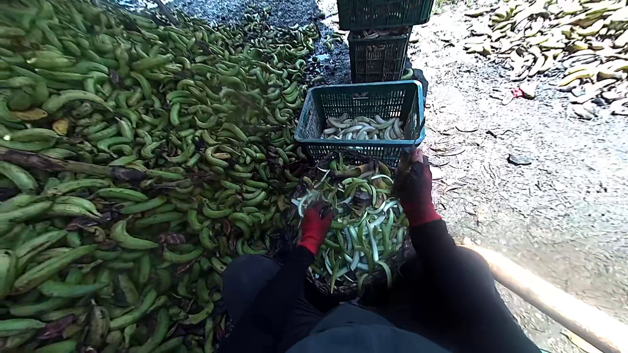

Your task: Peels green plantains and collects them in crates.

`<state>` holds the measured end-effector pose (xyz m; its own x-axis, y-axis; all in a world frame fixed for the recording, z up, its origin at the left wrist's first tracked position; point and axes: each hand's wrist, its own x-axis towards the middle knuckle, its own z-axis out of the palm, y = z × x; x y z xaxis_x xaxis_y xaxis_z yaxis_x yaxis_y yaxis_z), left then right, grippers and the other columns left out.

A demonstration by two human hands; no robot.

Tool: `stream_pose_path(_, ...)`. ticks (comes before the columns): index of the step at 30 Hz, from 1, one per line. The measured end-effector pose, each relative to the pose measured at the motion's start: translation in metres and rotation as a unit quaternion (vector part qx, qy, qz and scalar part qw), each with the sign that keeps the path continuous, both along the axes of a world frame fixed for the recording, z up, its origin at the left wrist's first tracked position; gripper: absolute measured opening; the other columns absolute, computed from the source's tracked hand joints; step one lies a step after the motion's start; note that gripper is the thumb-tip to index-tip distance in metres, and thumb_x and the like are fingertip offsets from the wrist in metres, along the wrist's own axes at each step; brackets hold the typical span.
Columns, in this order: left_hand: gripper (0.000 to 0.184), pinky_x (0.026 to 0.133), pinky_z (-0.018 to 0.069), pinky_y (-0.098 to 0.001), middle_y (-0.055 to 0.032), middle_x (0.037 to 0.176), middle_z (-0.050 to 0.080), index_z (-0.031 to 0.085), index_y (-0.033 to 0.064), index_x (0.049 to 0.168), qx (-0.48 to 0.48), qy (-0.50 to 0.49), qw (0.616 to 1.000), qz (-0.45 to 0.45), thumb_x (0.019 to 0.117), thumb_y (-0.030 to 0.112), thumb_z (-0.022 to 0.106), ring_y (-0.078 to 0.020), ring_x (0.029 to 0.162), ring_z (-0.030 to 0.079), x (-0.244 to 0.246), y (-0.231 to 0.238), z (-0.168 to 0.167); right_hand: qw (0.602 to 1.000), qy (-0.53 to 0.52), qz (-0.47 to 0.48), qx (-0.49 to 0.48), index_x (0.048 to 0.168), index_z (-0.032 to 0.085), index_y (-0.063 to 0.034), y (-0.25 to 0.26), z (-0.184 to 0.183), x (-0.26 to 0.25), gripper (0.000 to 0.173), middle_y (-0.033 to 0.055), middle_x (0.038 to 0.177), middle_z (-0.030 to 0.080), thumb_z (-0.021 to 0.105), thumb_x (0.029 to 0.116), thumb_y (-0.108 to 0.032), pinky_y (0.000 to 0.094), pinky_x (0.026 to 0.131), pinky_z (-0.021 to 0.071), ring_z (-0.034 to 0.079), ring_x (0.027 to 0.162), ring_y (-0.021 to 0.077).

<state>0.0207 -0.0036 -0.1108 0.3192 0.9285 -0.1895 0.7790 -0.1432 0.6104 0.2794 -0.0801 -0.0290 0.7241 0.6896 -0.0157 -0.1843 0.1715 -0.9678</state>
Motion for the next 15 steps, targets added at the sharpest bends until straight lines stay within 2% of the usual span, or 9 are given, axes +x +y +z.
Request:
stream_pose_path(1,0.046,0.108,0.0479,-0.0484,-0.0078,0.137,0.062,0.063,0.0198,0.136,-0.021,0.003,1.0,-0.023,0.096,0.043,0.066,-0.0233,0.125,0.06,-0.003,-0.008,-0.002,1.0,-0.005,0.001,-0.006,0.134,0.053,-0.017,0.001,-0.001,-0.002,0.051,0.0007,0.103,0.062,0.04,0.1067,-0.057,0.0343,0.075,0.0559,0.061,0.084,0.0097)
stream_pose_path(3,0.056,0.11,0.0455,-0.052,-0.0115,0.14,0.061,0.051,0.0192,0.148,-0.084,0.028,0.995,-0.055,0.0972,0.037,0.065,-0.0278,0.128,0.059,-0.009,-0.019,-0.006,0.999,-0.016,0.026,-0.022,0.131,0.054,-0.0162,0.002,-0.002,-0.007,0.049,0.0003,0.092,0.059,0.037,0.1079,-0.056,0.0316,0.065,0.0535,0.057,0.073,0.0091)
stream_pose_path(4,0.06,0.111,0.0439,-0.0535,-0.0136,0.141,0.06,0.046,0.0192,0.152,-0.103,0.038,0.992,-0.063,0.0974,0.035,0.065,-0.0304,0.129,0.058,-0.01,-0.021,-0.004,0.998,-0.024,0.048,-0.03,0.128,0.054,-0.0145,0.006,-0.003,-0.007,0.046,-0.001,0.089,0.057,0.033,0.1095,-0.052,0.0286,0.064,0.0528,0.056,0.071,0.0074)
stream_pose_path(5,0.062,0.111,0.0436,-0.0536,-0.014,0.142,0.06,0.045,0.02,0.154,-0.109,0.038,0.991,-0.066,0.0971,0.033,0.066,-0.0308,0.129,0.058,-0.012,-0.022,-0.001,0.995,-0.031,0.08,-0.05,0.13,0.054,-0.0122,0.006,-0.004,-0.007,0.051,0.0009,0.092,0.057,0.029,0.1103,-0.051,0.0304,0.068,0.053,0.057,0.075,0.0093)
stream_pose_path(7,0.061,0.11,0.0452,-0.0519,-0.0126,0.139,0.062,0.048,0.0209,0.152,-0.092,0.002,0.994,-0.06,0.0961,0.035,0.068,-0.0283,0.127,0.06,-0.012,-0.016,0.012,0.984,-0.06,0.128,-0.11,0.124,0.059,-0.0105,0.002,-0.012,-0.009,0.067,0.0069,0.087,0.061,0.019,0.1079,-0.062,0.0395,0.064,0.0543,0.059,0.071,0.0171)
stream_pose_path(9,0.057,0.106,0.0497,-0.0489,-0.0107,0.132,0.066,0.055,0.0204,0.146,-0.062,-0.077,0.995,-0.033,0.0939,0.035,0.072,-0.0245,0.121,0.064,-0.013,-0.004,0.034,0.974,-0.076,0.162,-0.141,0.12,0.06,-0.0104,-0.006,-0.016,-0.016,0.076,0.0085,0.082,0.061,0.015,0.1046,-0.069,0.0419,0.06,0.0541,0.059,0.066,0.0197)
stream_pose_path(12,0.045,0.092,0.0569,-0.0413,-0.0078,0.122,0.07,0.063,0.0161,0.137,-0.01,-0.273,0.961,0.038,0.094,0.025,0.074,-0.0182,0.104,0.069,-0.017,0.011,0.078,0.973,-0.09,0.193,-0.084,0.132,0.056,-0.0049,-0.022,-0.028,-0.03,0.069,0.0043,0.083,0.062,0.032,0.1039,-0.063,0.0336,0.062,0.0555,0.06,0.066,0.0138)
stream_pose_path(14,0.04,0.086,0.0579,-0.0363,-0.0047,0.118,0.071,0.064,0.0154,0.135,0.02,-0.369,0.925,0.09,0.0973,0.028,0.07,-0.0141,0.098,0.069,-0.022,0.022,0.102,0.971,-0.08,0.222,-0.044,0.134,0.053,-0.0006,-0.034,-0.034,-0.048,0.083,0.0009,0.085,0.063,0.043,0.096,-0.073,0.0297,0.062,0.0548,0.06,0.068,0.0104)
stream_pose_path(15,0.039,0.086,0.0571,-0.0369,-0.0064,0.114,0.071,0.064,0.0121,0.133,0.027,-0.381,0.917,0.117,0.1004,0.034,0.065,-0.0148,0.097,0.068,-0.023,0.03,0.105,0.965,-0.075,0.247,-0.038,0.136,0.051,-0.0002,-0.039,-0.035,-0.059,0.091,0.0003,0.087,0.063,0.047,0.091,-0.08,0.0288,0.063,0.0548,0.06,0.07,0.0097)
